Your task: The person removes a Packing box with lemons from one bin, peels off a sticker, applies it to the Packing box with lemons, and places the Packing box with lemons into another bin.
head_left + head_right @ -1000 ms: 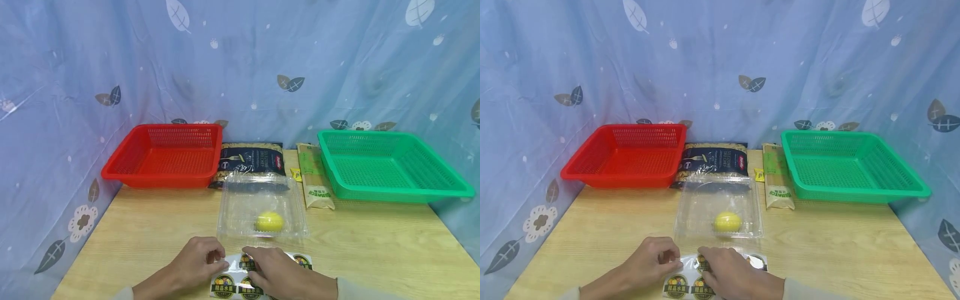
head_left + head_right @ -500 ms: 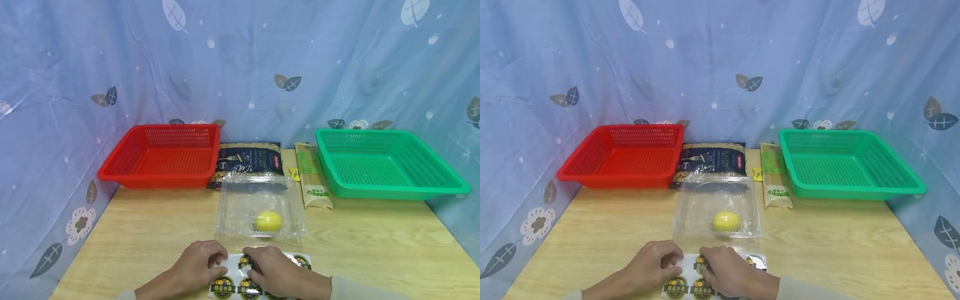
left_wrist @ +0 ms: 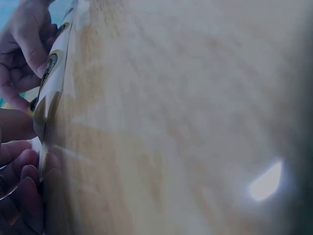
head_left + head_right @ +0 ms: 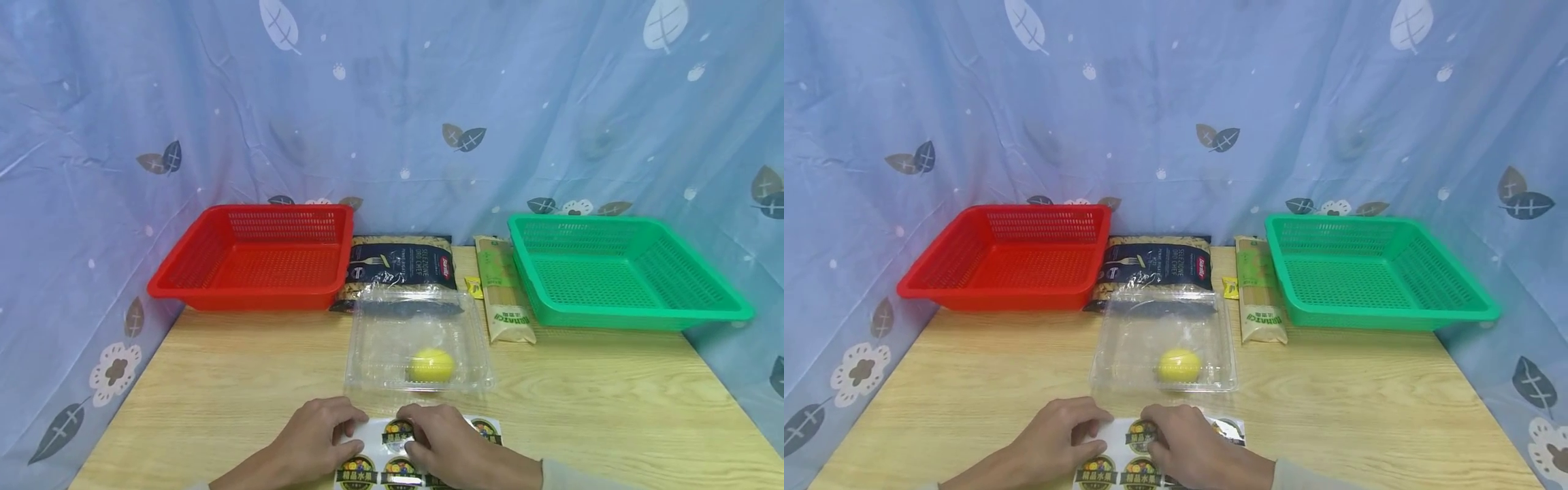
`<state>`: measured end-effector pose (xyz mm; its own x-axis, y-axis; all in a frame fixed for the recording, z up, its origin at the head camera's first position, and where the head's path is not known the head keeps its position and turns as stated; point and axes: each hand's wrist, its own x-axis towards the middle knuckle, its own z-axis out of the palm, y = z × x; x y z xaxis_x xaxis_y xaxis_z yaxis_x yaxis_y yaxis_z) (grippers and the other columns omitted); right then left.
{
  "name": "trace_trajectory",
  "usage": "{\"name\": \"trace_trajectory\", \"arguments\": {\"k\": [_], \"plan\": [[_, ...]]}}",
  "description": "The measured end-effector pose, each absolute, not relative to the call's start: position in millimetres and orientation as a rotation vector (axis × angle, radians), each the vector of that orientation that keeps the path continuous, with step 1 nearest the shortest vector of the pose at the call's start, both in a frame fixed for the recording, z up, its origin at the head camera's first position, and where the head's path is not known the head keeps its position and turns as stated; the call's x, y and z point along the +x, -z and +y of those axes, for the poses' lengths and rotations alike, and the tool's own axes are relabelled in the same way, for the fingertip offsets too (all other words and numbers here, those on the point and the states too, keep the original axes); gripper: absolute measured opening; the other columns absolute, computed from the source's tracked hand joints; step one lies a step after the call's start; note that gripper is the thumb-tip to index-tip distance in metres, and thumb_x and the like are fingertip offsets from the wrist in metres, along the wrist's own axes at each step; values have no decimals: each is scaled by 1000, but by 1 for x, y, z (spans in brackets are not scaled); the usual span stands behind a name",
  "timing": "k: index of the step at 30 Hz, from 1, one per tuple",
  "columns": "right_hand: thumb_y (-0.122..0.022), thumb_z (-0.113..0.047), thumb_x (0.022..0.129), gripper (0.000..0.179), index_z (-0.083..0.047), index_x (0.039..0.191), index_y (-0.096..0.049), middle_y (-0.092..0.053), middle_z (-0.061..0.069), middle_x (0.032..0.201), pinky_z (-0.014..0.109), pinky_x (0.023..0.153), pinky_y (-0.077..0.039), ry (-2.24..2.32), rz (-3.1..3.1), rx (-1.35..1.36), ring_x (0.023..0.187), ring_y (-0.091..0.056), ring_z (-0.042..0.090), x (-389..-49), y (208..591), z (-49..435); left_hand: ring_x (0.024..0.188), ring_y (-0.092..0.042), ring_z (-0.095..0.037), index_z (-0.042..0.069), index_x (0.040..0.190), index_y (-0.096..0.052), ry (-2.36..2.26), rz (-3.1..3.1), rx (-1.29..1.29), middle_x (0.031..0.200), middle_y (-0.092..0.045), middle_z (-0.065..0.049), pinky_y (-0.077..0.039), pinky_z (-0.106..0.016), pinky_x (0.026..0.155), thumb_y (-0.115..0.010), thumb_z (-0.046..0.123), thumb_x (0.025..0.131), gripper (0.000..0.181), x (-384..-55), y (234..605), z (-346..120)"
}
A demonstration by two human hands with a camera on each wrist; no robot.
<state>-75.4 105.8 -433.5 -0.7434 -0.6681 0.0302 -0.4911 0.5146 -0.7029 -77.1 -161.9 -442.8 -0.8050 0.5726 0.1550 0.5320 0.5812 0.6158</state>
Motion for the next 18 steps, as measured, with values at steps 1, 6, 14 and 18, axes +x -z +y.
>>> {"name": "trace_trajectory", "arguments": {"k": [1,6,14,18], "plan": [[-63,-7,94,26,-7,120,-64,-48,-21,66,15,57,-46,1066,2507,-980,55,-43,-7,-75,434,107,63,-43,6,14,104,-76,-1036,2743,958,78,-52,18,-42,-14,55,-84,16,80,25,-76,443,-163],[-63,-8,97,14,-9,111,-65,-49,-20,69,15,54,-45,1114,2534,-1013,56,-43,-7,-75,438,109,63,-43,7,15,105,-76,-1052,2752,968,78,-52,18,-42,-14,55,-84,15,81,25,-74,445,-163],[-61,-2,98,10,-11,97,-65,-64,-10,76,8,56,-45,1199,2598,-1160,60,-48,-12,-76,439,105,63,-44,6,14,103,-75,-1049,2743,972,79,-54,17,-43,-15,55,-82,12,82,22,-77,445,-163],[-60,-2,99,10,-9,96,-65,-64,-10,71,6,54,-44,1207,2588,-1186,56,-45,-17,-74,436,104,62,-43,6,14,101,-75,-1049,2742,970,78,-53,17,-43,-14,55,-82,11,82,21,-77,444,-162]]}}
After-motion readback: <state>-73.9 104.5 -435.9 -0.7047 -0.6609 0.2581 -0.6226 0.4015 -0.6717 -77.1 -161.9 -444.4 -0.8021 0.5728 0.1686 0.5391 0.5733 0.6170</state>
